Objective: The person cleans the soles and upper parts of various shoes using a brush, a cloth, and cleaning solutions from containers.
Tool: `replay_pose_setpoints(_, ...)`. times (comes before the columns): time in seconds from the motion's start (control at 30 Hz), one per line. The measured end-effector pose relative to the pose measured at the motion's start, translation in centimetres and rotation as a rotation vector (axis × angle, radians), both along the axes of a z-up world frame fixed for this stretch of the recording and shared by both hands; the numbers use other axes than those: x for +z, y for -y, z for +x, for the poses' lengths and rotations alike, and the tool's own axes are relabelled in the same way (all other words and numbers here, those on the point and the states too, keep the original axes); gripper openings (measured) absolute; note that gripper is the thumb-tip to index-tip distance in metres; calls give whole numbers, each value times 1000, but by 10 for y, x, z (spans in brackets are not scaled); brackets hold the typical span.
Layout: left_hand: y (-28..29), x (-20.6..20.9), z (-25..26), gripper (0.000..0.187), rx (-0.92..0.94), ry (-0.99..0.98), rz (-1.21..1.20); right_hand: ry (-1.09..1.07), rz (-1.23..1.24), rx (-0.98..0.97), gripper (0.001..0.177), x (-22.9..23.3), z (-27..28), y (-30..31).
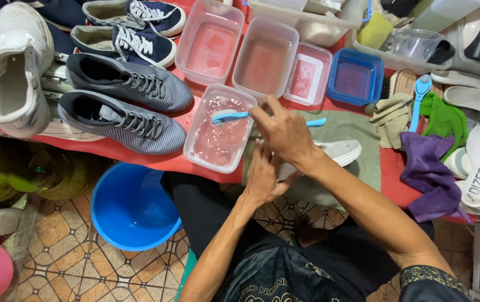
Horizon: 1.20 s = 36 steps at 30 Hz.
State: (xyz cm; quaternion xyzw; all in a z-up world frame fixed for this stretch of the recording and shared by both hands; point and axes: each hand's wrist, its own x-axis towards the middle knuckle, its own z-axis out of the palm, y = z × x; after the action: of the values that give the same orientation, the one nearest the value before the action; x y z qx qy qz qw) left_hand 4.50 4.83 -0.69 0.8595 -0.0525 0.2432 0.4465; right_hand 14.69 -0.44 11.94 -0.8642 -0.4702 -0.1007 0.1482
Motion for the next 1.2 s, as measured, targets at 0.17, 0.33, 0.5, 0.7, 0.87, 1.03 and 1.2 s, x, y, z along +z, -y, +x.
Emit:
replay_pose_setpoints(0.17, 5, 6, 0, 77, -21, -5, 15, -85, -73, -31, 8, -34, 8, 14)
replay_pose_setpoints(0.33, 5, 11, 0, 76, -11, -23, 45, -145, -87, -20, 12, -32, 7, 16)
replay_pose_setpoints(0.5, 7, -4, -1, 75, -48, -28, -40, -249, -127, -44, 18, -44, 9, 22)
replay_pose_setpoints(0.7, 10, 3, -8, 81, -16, -17, -142, -496, 45, 91, 27, -27, 14, 26)
replay_pose_setpoints(0.87, 14, 6, -12, 65, -25, -52, -180, -151, -37, -127, 16, -22, 72, 28)
replay_pose_setpoints(1.03, 14, 4, -11, 66, 1, -41, -167, 23, -128, -238, 10, -31, 131, 12)
replay_pose_setpoints(1.2, 15, 6, -15, 63, -3, -24, -157, 129, -380, -299, 8, -78, 175, -19)
